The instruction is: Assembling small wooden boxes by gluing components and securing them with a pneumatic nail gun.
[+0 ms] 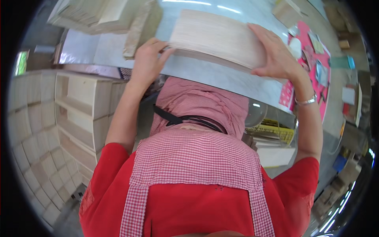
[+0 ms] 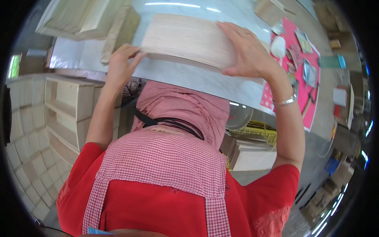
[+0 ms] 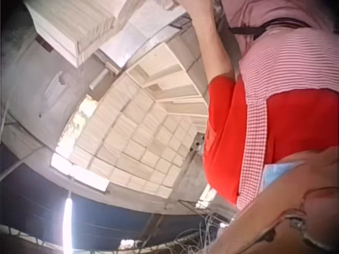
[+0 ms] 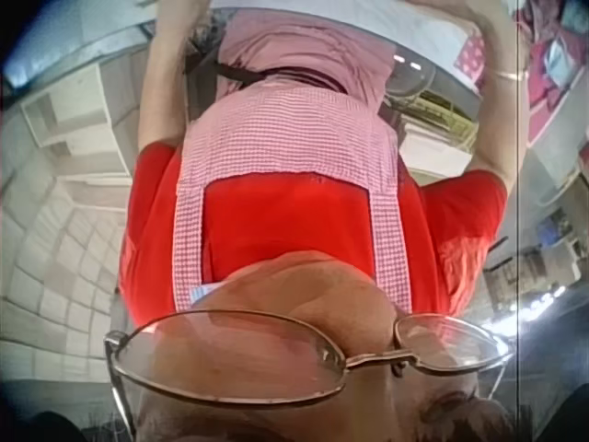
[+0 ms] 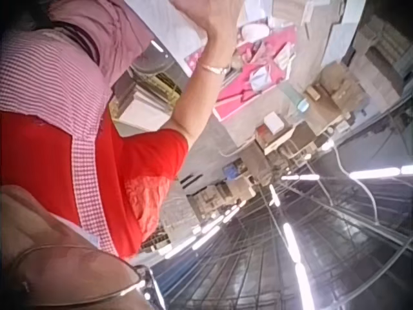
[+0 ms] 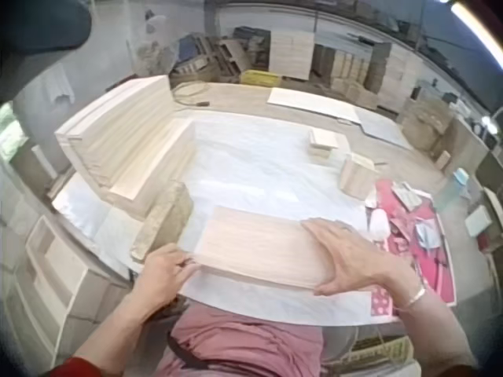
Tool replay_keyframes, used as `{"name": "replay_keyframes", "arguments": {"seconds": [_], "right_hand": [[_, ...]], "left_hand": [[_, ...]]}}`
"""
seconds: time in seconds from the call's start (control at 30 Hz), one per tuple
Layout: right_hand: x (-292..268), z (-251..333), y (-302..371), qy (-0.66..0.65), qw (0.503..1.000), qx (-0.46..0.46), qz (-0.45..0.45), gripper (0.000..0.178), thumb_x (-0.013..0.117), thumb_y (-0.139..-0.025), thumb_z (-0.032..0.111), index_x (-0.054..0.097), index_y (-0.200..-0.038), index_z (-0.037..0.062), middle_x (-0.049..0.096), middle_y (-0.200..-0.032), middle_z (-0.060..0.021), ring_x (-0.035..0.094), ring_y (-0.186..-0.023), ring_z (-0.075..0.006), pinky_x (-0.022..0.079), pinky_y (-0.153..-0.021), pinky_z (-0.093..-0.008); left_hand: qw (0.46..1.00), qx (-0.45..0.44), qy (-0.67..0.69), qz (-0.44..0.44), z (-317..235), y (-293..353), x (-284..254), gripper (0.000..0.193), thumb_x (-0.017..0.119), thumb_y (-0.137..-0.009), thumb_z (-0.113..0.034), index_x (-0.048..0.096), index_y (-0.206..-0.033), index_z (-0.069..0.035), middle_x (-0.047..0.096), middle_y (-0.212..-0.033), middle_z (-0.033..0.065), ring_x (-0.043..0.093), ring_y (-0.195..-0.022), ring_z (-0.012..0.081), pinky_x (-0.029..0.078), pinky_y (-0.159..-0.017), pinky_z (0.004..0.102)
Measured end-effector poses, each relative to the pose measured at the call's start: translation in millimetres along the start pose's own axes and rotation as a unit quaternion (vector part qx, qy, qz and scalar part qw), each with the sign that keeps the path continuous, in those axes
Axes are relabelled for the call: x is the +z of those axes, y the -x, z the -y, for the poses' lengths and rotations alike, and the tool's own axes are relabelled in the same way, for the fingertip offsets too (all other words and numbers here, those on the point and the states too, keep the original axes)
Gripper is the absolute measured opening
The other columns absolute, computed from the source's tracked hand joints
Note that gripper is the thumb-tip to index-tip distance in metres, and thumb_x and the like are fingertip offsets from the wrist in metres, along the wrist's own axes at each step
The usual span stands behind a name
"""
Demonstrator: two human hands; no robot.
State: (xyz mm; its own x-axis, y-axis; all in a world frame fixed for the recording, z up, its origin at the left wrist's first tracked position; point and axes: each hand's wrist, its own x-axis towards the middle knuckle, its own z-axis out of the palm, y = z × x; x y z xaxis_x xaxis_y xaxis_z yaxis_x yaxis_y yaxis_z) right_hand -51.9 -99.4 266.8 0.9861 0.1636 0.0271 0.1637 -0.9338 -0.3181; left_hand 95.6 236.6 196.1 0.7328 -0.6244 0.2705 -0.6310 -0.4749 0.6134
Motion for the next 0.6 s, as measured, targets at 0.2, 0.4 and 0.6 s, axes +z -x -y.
{"name": "replay_keyframes", "arguments": {"seconds": [0.2,0.4,0.6], "right_hand": [[14.6,-11.7,0.3,0.018,0.999,-0.031,0.010,0.110,0.087,-0.060,0.029,0.030,-0.152,0.0096,0.041,-0.150,-0.0214,0.040,-0.139,-0.0350,0.030,-0.117,-0.0492],[25.6,-15.4,1.6,0.051,0.999,-0.010,0.008,0.111,0.087,-0.060,0.030,0.029,-0.153,0.0114,0.040,-0.151,-0.0207,0.038,-0.141,-0.0334,0.029,-0.117,-0.0512],[28.1,-13.7,-0.2,0.066,0.998,-0.002,0.021,0.108,0.087,-0.061,0.034,0.032,-0.152,0.0119,0.039,-0.152,-0.0204,0.040,-0.139,-0.0339,0.028,-0.118,-0.0520]], "left_hand": [[0.997,0.042,-0.061,0.028,-8.6,-8.7,-10.4,0.017,0.071,-0.086,-0.015,0.072,-0.092,0.001,0.065,-0.084,0.0165,0.063,-0.075,0.0346,0.048,-0.068,0.0413],[0.993,0.033,-0.100,0.062,-15.0,-12.6,-16.1,0.016,0.071,-0.087,-0.014,0.071,-0.088,0.002,0.063,-0.080,0.0160,0.061,-0.072,0.0341,0.047,-0.065,0.0413],[0.992,0.026,-0.095,0.074,-17.3,-14.5,-17.8,0.017,0.071,-0.087,-0.013,0.070,-0.088,0.003,0.061,-0.078,0.0159,0.059,-0.069,0.0332,0.046,-0.063,0.0409]]}}
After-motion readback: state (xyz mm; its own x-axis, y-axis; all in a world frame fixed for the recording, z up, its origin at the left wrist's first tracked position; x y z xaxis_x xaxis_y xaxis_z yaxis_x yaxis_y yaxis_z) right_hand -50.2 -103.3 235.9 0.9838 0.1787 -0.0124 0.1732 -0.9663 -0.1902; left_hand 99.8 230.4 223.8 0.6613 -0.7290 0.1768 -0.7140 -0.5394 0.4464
